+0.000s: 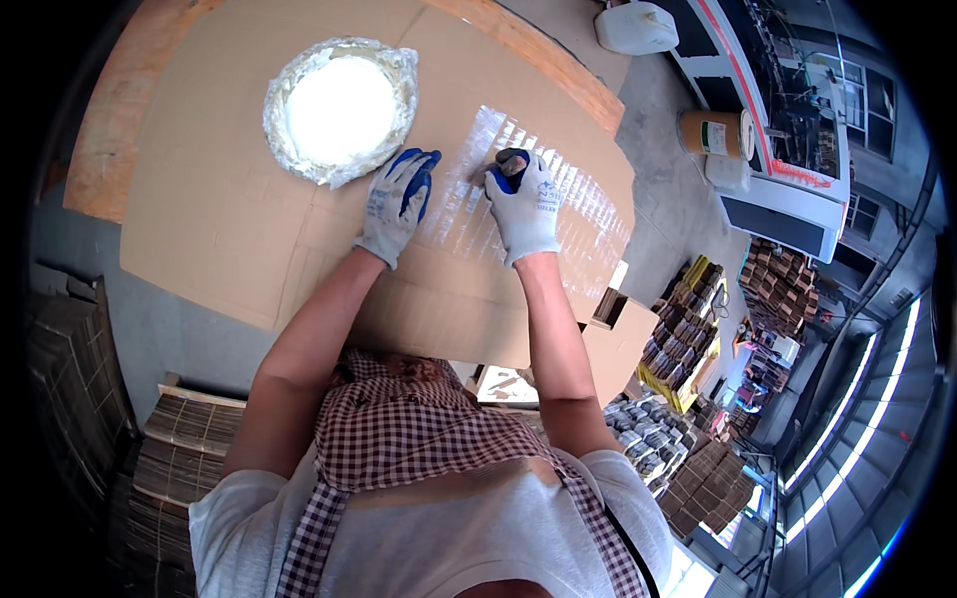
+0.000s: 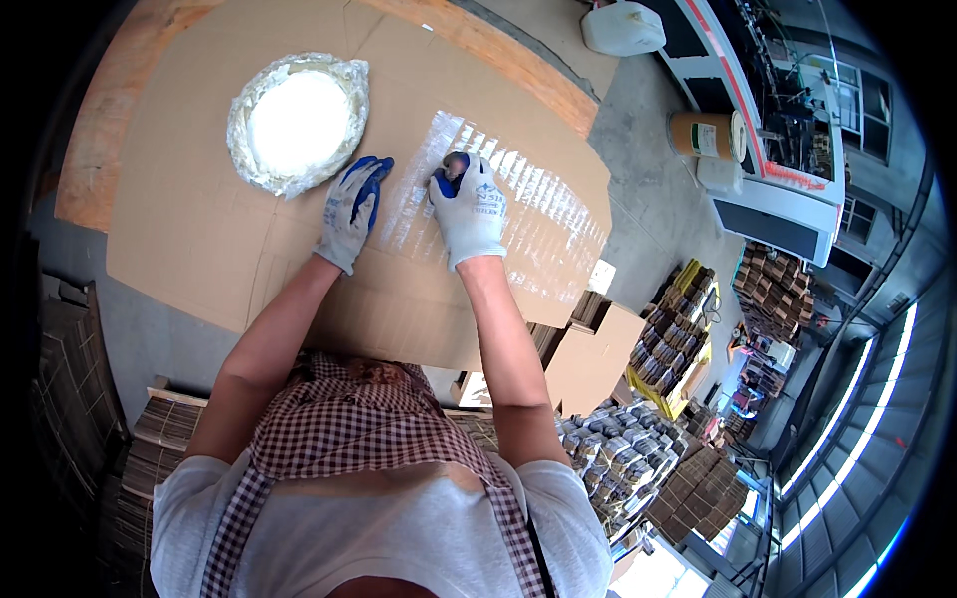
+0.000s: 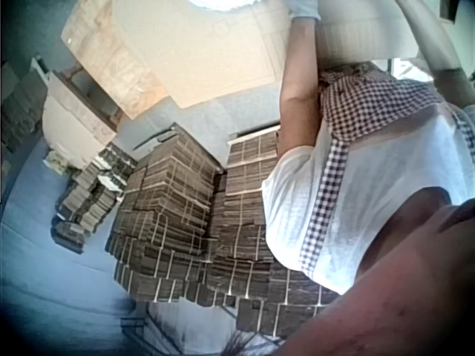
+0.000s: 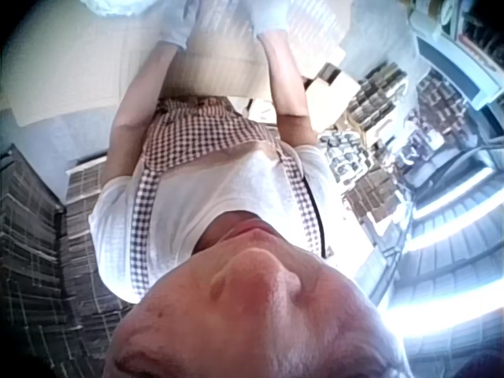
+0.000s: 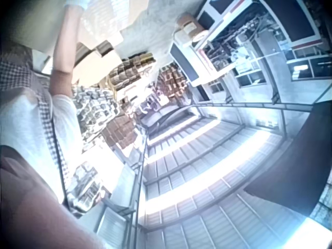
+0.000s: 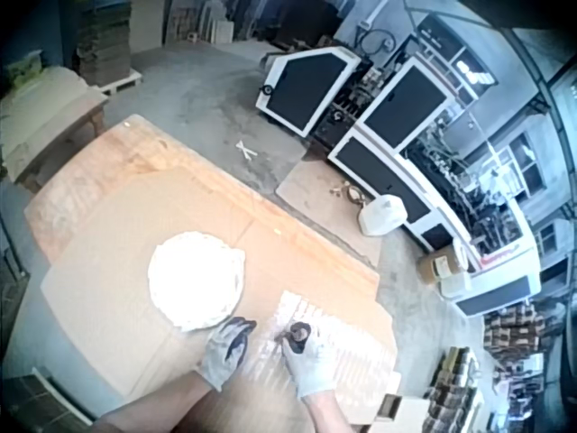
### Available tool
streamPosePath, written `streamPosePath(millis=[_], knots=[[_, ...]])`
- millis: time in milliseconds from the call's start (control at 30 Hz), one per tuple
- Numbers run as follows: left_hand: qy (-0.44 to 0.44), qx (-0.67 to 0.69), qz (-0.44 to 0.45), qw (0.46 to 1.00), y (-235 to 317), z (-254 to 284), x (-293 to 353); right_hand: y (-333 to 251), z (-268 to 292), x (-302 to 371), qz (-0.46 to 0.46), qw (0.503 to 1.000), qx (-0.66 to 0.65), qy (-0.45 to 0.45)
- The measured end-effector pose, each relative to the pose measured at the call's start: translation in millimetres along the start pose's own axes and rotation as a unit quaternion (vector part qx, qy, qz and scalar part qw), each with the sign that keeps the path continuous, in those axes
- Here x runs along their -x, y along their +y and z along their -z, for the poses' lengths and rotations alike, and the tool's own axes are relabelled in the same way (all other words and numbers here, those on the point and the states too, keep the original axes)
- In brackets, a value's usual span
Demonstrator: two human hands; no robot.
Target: The person applies a white adhesive to a large cardboard sheet using a small tool, then folds the sheet into a box shape. They place a yellow printed insert into the box and fold the flaps to secure it.
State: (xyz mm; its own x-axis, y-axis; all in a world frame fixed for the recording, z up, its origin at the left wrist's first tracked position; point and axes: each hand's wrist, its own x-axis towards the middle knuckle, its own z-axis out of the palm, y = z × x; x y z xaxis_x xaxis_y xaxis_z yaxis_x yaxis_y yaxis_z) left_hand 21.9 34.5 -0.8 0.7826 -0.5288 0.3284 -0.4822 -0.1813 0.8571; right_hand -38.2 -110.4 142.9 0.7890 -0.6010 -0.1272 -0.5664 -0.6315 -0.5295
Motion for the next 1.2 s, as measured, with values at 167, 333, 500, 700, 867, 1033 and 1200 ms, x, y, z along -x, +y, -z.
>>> streamPosePath(millis=[167,333,500,700,867,1033,1200], knots=[[0.002,-0.006,-0.005,1.000,-2.2,-0.7,0.5,5.1,-11.3,23.8,0.001,0.994,0.103,-0.024],[0.007,-0.008,-0.001,1.000,8.5,4.8,-2.4,5.4,-5.4,38.1,0.029,0.998,0.047,0.015],[0.001,-0.009,0.012,1.000,9.8,5.9,-2.8,17.9,-9.2,46.3,-0.003,0.997,0.073,0.007],[-0.001,0.000,0.008,1.000,12.2,6.8,-5.3,16.3,-18.9,77.4,0.026,0.995,0.082,-0.041],[0.007,-0.012,0.005,1.000,-0.6,1.1,0.8,15.6,-13.2,87.0,-0.039,0.998,0.039,-0.042],[0.011,0.015,0.005,1.000,3.1,3.0,-1.4,0.8,-18.2,98.6,0.096,0.995,-0.002,-0.009],[0.006,0.013,0.004,1.000,4.9,4.3,-2.1,5.9,-30.0,99.0,0.092,0.995,-0.013,-0.029]])
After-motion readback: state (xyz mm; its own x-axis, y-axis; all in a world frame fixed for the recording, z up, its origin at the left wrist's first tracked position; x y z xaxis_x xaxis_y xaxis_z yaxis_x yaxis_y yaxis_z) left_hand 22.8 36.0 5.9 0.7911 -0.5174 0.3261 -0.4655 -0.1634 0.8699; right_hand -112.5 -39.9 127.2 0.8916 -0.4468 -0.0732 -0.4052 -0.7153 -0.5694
